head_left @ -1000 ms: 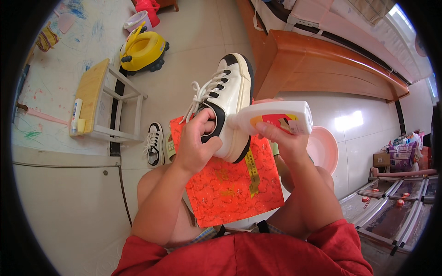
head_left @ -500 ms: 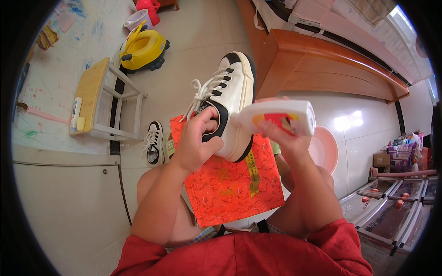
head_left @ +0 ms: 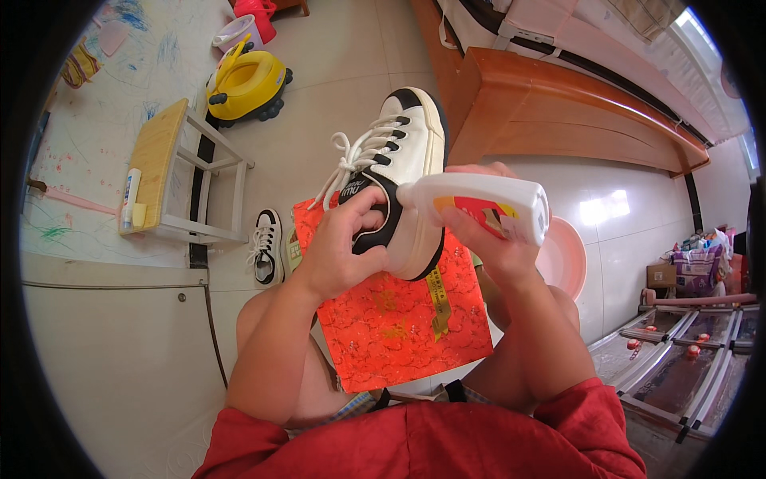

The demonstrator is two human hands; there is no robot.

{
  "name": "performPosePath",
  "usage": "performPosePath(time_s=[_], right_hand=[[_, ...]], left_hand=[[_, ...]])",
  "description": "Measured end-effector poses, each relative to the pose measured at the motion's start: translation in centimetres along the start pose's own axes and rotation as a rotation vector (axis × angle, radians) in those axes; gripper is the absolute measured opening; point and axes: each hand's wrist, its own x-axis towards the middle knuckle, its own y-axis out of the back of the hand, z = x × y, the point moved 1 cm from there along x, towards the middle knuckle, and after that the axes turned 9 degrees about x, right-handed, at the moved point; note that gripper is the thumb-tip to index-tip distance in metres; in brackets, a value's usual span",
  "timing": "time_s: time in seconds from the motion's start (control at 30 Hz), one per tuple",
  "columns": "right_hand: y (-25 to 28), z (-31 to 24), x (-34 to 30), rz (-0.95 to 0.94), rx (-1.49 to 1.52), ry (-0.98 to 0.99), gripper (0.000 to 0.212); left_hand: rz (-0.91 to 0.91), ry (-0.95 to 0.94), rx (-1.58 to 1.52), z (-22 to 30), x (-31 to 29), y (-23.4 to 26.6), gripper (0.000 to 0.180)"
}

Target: The person applies glue from a bottle onto the white surface of a shoe and presses down the black trim by hand while holding the shoe over a red box.

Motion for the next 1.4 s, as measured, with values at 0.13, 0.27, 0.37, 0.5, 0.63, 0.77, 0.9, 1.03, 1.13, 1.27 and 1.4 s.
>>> performPosePath(time_s=[0.13,0.27,0.37,0.5,0.63,0.77,0.9,1.03,1.13,1.27,1.4], right_hand=[[0.3,-0.8,-0.1,-0.153,-0.117,0.113,0.029],[-0.3,-0.6,-0.4,-0.141,-0.038,0.09,0.029],[-0.5,-1.1,-0.2,-0.007,0.017,-0.006,0.028],[-0.6,-0.7,0.1,0.057,-0.007,0.002,0.029],[0.3,-1.2,0.1,-0.135,-0.209,0.144,0.03],[0.2,-1.4,-0.4,-0.183,-0.204,0.191,0.03],[-0.2,-1.0,0.2,0.039,-0.121,0.188,0.03],[-0.1,-0.4,-0.2,0.11,-0.046,-0.043,0.031],[0.4,0.0,-1.0,0.053,-0.045,-0.071,0.033],[0.6,-0.3,-1.2,-0.045,-0.029,0.004,0.035],[-0.8,-1.4,-0.6,0.112,0.041,-0.1,0.034]], left_hand=[[-0.011,0.011,0.028,0.0,0.0,0.3,0.038],[-0.022,0.045,0.017,0.3,0.0,0.2,0.04],[0.017,-0.03,0.009,-0.2,0.1,-0.2,0.04],[0.006,-0.031,0.017,-0.3,0.2,-0.2,0.04],[-0.002,-0.02,0.042,-0.4,0.1,-0.1,0.039],[-0.02,0.036,0.074,0.1,0.2,-0.1,0.038],[0.007,-0.007,0.016,0.0,0.2,-0.3,0.038],[0.006,-0.03,0.018,-0.2,0.2,-0.2,0.04],[-0.001,-0.007,0.011,0.0,0.1,-0.1,0.041],[-0.016,0.023,0.03,0.3,0.2,-0.2,0.041],[-0.008,0.019,0.028,0.1,0.1,-0.1,0.041]])
